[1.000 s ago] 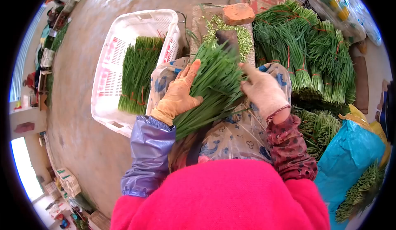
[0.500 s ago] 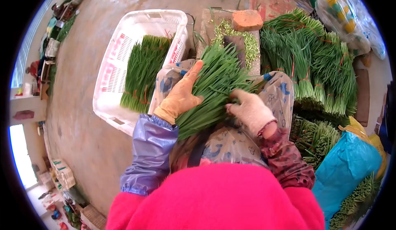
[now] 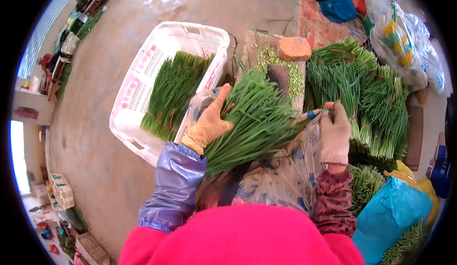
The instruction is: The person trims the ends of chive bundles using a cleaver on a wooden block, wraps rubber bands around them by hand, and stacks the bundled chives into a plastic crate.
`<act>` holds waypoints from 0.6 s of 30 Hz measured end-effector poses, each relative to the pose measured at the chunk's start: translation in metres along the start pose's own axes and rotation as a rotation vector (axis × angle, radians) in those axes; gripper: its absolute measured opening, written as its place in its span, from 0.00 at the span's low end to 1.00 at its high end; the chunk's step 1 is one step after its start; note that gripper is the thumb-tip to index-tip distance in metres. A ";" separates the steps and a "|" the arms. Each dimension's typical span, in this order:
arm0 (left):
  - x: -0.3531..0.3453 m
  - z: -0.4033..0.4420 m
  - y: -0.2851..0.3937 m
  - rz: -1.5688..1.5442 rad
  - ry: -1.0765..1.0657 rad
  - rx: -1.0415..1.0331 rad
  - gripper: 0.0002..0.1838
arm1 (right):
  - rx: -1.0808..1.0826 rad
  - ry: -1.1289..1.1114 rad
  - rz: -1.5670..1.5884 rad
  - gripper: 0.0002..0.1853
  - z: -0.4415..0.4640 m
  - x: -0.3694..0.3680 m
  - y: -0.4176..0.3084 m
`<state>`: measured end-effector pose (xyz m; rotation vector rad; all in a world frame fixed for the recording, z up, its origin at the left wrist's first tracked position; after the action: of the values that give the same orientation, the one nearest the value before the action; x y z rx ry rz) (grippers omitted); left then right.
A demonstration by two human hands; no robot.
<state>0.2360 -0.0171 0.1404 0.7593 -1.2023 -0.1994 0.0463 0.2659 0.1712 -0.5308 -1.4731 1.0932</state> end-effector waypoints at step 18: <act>-0.045 -0.012 0.011 0.283 -0.037 0.120 0.49 | 0.273 -0.986 -0.283 0.18 -0.092 -0.159 -0.041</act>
<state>0.2273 0.0195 0.1109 0.6822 -1.3505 0.0937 0.1799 0.1457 0.1149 0.4906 -2.0876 1.3672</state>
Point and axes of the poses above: each hand's wrist, its own z-axis towards the middle knuckle, its own x-axis out of the back of the hand, y = z × x, the point moved 8 cm from there along z, towards the middle knuckle, and after that the axes turned 4 degrees about x, right-handed, at the moved point
